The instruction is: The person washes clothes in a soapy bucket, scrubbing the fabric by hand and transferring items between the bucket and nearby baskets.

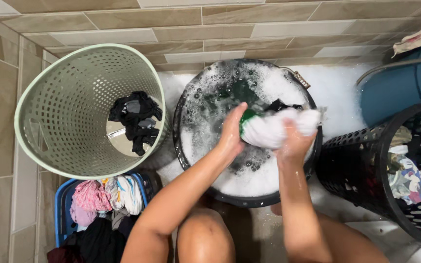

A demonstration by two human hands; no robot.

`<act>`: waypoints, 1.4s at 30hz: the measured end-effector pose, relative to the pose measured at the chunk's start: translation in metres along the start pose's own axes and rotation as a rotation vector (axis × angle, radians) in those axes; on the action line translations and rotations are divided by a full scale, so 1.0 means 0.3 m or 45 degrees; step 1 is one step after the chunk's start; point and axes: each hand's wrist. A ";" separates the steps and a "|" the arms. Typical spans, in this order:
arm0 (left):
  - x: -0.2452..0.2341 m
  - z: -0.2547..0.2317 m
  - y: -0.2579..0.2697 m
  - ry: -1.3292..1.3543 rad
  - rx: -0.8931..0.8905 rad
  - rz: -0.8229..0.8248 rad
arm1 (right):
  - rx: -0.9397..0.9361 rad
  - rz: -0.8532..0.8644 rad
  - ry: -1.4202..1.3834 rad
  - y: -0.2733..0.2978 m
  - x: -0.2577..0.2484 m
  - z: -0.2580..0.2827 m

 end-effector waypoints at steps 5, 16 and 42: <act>-0.019 -0.047 -0.237 -0.179 -0.892 0.054 | -1.017 0.216 0.694 0.052 0.140 0.190; 0.045 0.023 -0.130 -2.296 0.059 0.728 | -1.896 0.778 1.097 0.184 0.083 0.076; 0.403 0.486 0.078 -1.141 -0.420 0.928 | 0.209 -0.037 -0.933 -0.323 -1.267 0.065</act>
Point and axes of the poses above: each hand's wrist, its own y-axis away from the middle knuckle, its own x-axis out of the palm, z = x × y, and after that the axes turned 6 degrees about x, right-handed
